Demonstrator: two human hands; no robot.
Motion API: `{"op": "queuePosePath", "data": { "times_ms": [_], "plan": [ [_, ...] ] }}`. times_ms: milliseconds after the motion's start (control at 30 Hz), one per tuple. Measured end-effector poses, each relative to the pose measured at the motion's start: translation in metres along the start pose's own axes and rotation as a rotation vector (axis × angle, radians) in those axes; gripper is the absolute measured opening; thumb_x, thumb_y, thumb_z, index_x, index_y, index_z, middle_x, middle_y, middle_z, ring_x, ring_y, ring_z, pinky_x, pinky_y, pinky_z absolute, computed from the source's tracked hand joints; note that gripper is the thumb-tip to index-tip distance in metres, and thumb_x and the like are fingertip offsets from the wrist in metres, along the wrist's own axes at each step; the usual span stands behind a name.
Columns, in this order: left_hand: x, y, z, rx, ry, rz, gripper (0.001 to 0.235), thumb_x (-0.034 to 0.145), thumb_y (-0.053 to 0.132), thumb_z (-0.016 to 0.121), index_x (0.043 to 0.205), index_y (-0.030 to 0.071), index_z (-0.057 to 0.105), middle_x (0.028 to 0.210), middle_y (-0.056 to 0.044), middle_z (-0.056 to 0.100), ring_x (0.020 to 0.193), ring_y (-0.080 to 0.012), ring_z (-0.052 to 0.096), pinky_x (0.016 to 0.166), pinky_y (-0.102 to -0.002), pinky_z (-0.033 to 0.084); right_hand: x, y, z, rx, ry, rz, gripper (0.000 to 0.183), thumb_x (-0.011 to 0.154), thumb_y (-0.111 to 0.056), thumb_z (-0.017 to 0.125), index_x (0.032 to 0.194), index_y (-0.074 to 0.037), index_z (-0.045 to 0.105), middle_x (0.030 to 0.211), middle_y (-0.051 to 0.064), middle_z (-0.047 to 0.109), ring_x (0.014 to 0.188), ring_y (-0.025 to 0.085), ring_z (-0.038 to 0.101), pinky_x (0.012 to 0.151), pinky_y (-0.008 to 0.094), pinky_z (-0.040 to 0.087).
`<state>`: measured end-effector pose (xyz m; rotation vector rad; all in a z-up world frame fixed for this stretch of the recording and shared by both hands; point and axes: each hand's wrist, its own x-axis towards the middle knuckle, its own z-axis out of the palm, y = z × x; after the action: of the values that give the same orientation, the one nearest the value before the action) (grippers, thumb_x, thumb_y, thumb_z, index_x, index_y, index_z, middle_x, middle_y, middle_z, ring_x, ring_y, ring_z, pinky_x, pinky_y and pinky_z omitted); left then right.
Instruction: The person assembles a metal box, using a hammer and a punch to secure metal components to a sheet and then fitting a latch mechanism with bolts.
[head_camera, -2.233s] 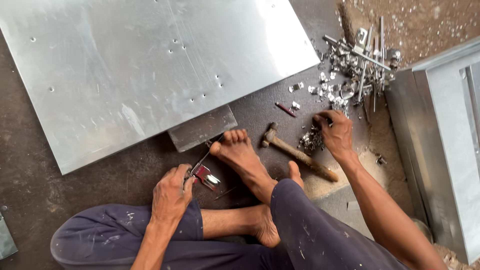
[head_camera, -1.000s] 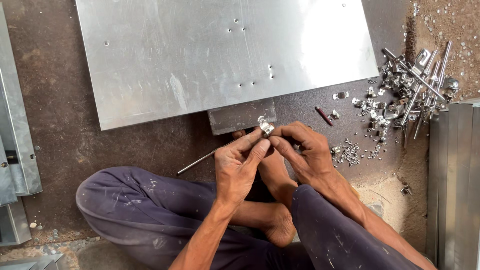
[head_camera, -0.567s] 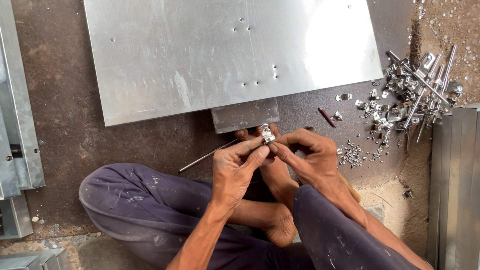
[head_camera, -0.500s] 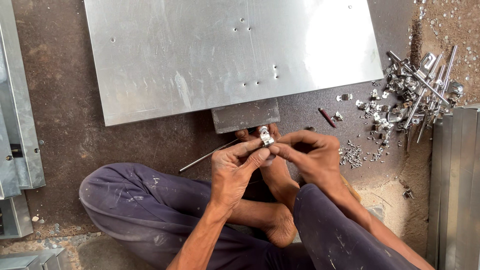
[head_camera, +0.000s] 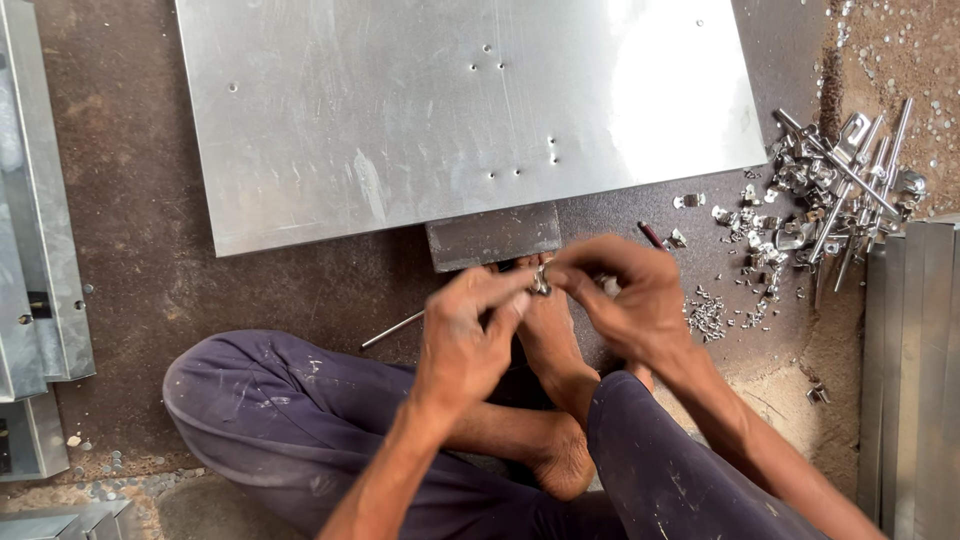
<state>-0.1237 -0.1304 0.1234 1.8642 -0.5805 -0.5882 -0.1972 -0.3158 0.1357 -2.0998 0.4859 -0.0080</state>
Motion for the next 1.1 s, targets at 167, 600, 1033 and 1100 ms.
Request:
{"op": "queuePosePath", "data": {
  "times_ms": [167, 600, 1033, 1100],
  "plan": [
    [0.087, -0.025, -0.016, -0.027, 0.07, -0.229, 0.015, 0.087, 0.012, 0.076, 0.101, 0.007, 0.079, 0.085, -0.01, 0.08, 0.069, -0.0147, 0.074, 0.061, -0.03, 0.058, 0.069, 0.007, -0.004, -0.142, -0.008, 0.12, 0.026, 0.088, -0.027, 0.08, 0.107, -0.008, 0.079, 0.094, 0.01, 0.079, 0.076, 0.017, 0.075, 0.064, 0.031, 0.061],
    [0.156, -0.029, -0.035, 0.262, -0.027, -0.286, 0.017, 0.067, 0.02, 0.086, 0.083, 0.013, 0.084, 0.075, -0.007, 0.079, 0.064, -0.016, 0.076, 0.065, -0.029, 0.06, 0.118, 0.02, 0.012, -0.139, -0.029, 0.024, 0.019, 0.083, -0.016, 0.08, 0.099, -0.006, 0.082, 0.085, 0.01, 0.079, 0.068, 0.019, 0.076, 0.062, 0.032, 0.061],
    [0.026, -0.08, -0.086, -1.408, 0.693, -0.629, 0.021, 0.091, 0.02, 0.067, 0.107, 0.007, 0.064, 0.094, -0.006, 0.069, 0.087, -0.0189, 0.067, 0.083, -0.035, 0.057, 0.068, 0.023, 0.039, -0.932, 0.06, -0.713, 0.057, 0.09, -0.043, 0.068, 0.129, -0.001, 0.061, 0.103, 0.013, 0.067, 0.097, 0.026, 0.062, 0.088, 0.043, 0.053],
    [0.035, -0.047, -0.104, -1.225, 0.672, -0.584, 0.026, 0.091, 0.016, 0.067, 0.114, 0.006, 0.064, 0.104, -0.006, 0.069, 0.094, -0.018, 0.068, 0.087, -0.034, 0.056, 0.087, 0.037, 0.034, -0.796, 0.071, -0.815, 0.05, 0.091, -0.041, 0.069, 0.124, -0.004, 0.063, 0.095, 0.011, 0.065, 0.086, 0.024, 0.061, 0.077, 0.041, 0.053]
  ]
}}
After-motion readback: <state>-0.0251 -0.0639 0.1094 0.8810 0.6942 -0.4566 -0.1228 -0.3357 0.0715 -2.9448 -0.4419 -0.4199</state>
